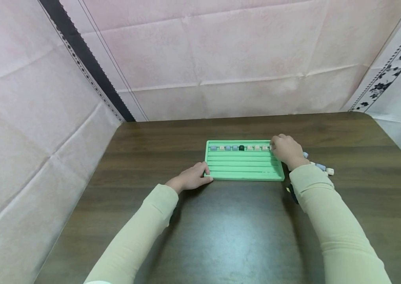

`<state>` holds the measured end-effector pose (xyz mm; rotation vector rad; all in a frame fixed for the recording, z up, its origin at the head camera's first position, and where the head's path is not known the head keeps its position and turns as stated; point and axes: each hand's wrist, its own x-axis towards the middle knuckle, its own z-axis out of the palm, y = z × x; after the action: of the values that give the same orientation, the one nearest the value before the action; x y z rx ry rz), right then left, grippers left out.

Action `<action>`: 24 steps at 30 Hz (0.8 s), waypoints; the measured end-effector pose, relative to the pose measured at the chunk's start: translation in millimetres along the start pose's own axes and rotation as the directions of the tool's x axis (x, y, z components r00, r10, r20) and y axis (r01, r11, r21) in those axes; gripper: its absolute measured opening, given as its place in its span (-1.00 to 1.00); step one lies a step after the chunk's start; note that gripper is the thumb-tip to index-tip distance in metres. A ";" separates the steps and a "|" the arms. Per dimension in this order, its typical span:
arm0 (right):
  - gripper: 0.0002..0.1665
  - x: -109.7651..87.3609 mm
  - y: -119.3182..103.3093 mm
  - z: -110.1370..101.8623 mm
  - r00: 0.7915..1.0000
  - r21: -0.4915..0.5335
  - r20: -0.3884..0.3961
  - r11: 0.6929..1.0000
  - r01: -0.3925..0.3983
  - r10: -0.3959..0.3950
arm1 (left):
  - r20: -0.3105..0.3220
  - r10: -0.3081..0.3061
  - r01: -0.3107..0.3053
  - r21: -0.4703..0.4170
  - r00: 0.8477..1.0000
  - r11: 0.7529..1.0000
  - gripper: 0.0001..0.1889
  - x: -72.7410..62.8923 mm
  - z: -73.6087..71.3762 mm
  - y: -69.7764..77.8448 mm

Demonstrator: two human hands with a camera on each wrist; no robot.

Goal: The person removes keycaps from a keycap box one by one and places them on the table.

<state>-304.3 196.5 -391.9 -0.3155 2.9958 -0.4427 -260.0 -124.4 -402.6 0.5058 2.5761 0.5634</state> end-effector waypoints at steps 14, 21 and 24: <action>-0.62 -15.5 22.2 -23.7 0.997 0.074 -0.031 0.994 -0.074 0.077 | 0.002 0.008 -0.008 -0.020 1.000 1.000 -0.77 2.1 -1.4 -0.3; -0.57 -28.0 40.0 -30.3 0.993 0.092 -0.044 0.990 -0.109 0.113 | 0.010 0.010 -0.009 -0.021 1.000 1.000 -0.78 1.7 -1.4 -0.2; -0.56 -33.5 46.9 -32.4 0.989 0.093 -0.058 0.987 -0.130 0.135 | 0.008 0.009 -0.009 -0.021 1.000 1.000 -0.78 1.9 -1.4 0.0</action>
<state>-284.6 256.6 -372.7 -0.0954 3.0233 -0.5806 -262.2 -124.0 -402.1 0.5116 2.5585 0.5892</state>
